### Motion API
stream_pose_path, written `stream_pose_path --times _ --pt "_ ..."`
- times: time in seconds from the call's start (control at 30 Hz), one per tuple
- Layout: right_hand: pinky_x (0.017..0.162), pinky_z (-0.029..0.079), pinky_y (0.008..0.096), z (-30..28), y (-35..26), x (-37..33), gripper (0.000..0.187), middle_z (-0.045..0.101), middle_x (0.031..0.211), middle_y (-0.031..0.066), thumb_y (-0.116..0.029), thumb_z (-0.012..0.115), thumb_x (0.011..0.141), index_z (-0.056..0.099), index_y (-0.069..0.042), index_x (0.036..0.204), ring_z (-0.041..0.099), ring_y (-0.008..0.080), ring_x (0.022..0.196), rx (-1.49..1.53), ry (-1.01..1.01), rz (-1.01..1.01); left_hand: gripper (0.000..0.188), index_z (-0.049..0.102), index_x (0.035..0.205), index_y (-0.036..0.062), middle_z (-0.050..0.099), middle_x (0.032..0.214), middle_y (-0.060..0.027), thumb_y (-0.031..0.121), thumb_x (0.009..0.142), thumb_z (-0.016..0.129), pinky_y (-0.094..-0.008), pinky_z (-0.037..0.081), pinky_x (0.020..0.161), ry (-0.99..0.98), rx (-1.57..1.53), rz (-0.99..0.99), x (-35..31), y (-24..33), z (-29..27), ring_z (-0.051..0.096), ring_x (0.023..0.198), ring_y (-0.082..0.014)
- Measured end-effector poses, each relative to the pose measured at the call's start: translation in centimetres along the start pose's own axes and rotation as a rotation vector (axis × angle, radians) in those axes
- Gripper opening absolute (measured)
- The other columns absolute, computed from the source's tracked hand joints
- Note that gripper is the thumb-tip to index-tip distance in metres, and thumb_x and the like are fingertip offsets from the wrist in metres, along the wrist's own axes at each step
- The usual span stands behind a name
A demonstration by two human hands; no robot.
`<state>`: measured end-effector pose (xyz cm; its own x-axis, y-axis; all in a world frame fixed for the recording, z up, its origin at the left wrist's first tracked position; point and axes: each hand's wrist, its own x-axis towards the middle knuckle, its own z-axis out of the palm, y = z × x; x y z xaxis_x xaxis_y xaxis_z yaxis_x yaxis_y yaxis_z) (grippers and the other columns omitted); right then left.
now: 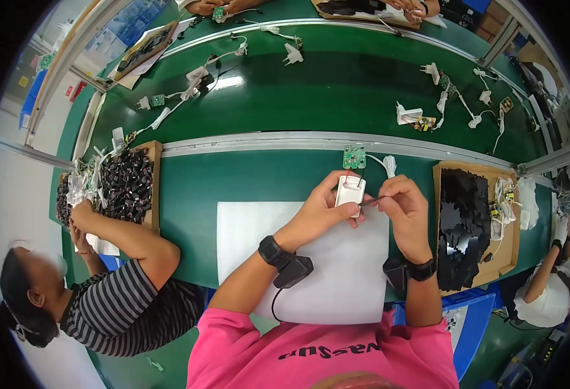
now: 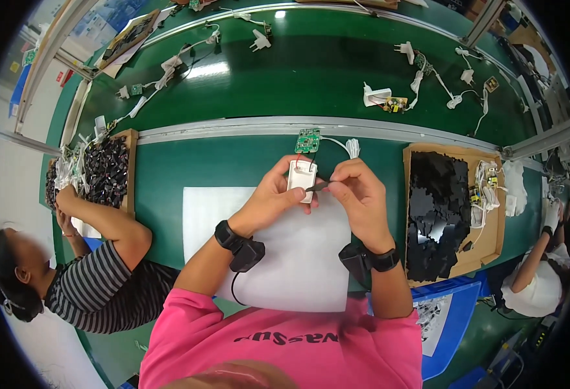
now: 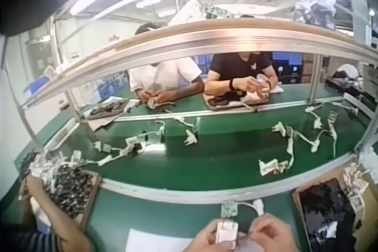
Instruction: The person assembles power adapters by hand, placing a black film into a white housing, inserting a circuit board with an attached cord, and tucking the wires inside. They then press the components into place and set the assembled charger onto the green conveyor belt.
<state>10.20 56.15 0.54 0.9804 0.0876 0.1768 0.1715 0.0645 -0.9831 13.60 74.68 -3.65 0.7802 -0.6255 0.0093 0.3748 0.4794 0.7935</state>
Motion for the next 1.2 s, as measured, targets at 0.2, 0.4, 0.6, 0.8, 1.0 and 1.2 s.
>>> stream_pose_path --times 0.2,0.4,0.6,0.8,1.0,1.2 --pt "0.068 0.045 0.0243 -0.3 0.0 -0.3 0.011 0.049 0.096 0.0051 0.002 0.059 0.087 0.053 -0.003 0.096 0.050 0.0110 0.080 0.021 -0.009 0.065 0.051 0.033 0.133 0.0091 0.059 0.112 -0.0133 0.017 0.092 0.061 -0.0320 0.051 0.073 -0.017 -0.155 -0.138 -0.3 0.1 0.0 0.060 0.091 -0.0197" --pt "0.066 0.045 0.0242 -0.2 0.3 -0.3 0.012 0.049 0.095 0.0053 0.003 0.058 0.087 0.054 -0.003 0.098 0.051 0.0117 0.082 -0.066 -0.031 -0.046 0.054 0.031 0.135 0.0126 0.056 0.114 -0.0104 0.019 0.091 0.062 -0.0327 0.049 0.076 -0.028 -0.185 -0.101 -0.5 0.1 -0.2 0.058 0.096 -0.0205" --pt "0.065 0.046 0.0261 -0.2 0.2 -0.3 0.016 0.053 0.093 0.0075 0.007 0.061 0.081 0.059 -0.002 0.094 0.054 0.0152 0.082 -0.279 -0.004 -0.117 0.053 0.030 0.136 0.0126 0.056 0.115 -0.0094 0.018 0.092 0.060 -0.0341 0.049 0.079 -0.032 -0.185 -0.095 -0.4 0.3 0.2 0.058 0.096 -0.0213" --pt "0.065 0.047 0.0288 -0.5 0.6 0.1 0.029 0.058 0.091 0.0101 0.010 0.066 0.070 0.064 -0.002 0.096 0.057 0.0235 0.079 -0.851 -0.036 -0.429 0.051 0.031 0.137 0.0115 0.056 0.113 -0.0082 0.012 0.093 0.057 -0.0348 0.049 0.081 0.074 -0.104 -0.062 -0.1 0.0 0.7 0.059 0.097 -0.0212" --pt "0.064 0.048 0.0311 0.0 0.4 0.2 0.034 0.059 0.092 0.0094 0.009 0.067 0.070 0.065 -0.003 0.102 0.059 0.0265 0.078 -0.854 -0.089 -0.439 0.041 0.035 0.131 0.0077 0.058 0.105 -0.0092 0.007 0.094 0.053 -0.0315 0.052 0.079 0.180 -0.012 -0.037 -0.4 0.2 0.9 0.062 0.089 -0.0166" --pt "0.066 0.049 0.0300 -0.2 0.2 -0.5 0.034 0.062 0.091 0.0094 0.007 0.065 0.077 0.063 -0.003 0.109 0.061 0.0214 0.080 -0.584 -0.081 -0.236 0.045 0.035 0.131 0.0067 0.059 0.103 -0.0097 -0.005 0.090 0.048 -0.0329 0.053 0.076 0.215 0.087 -0.031 -0.1 0.2 0.9 0.062 0.082 -0.0187"
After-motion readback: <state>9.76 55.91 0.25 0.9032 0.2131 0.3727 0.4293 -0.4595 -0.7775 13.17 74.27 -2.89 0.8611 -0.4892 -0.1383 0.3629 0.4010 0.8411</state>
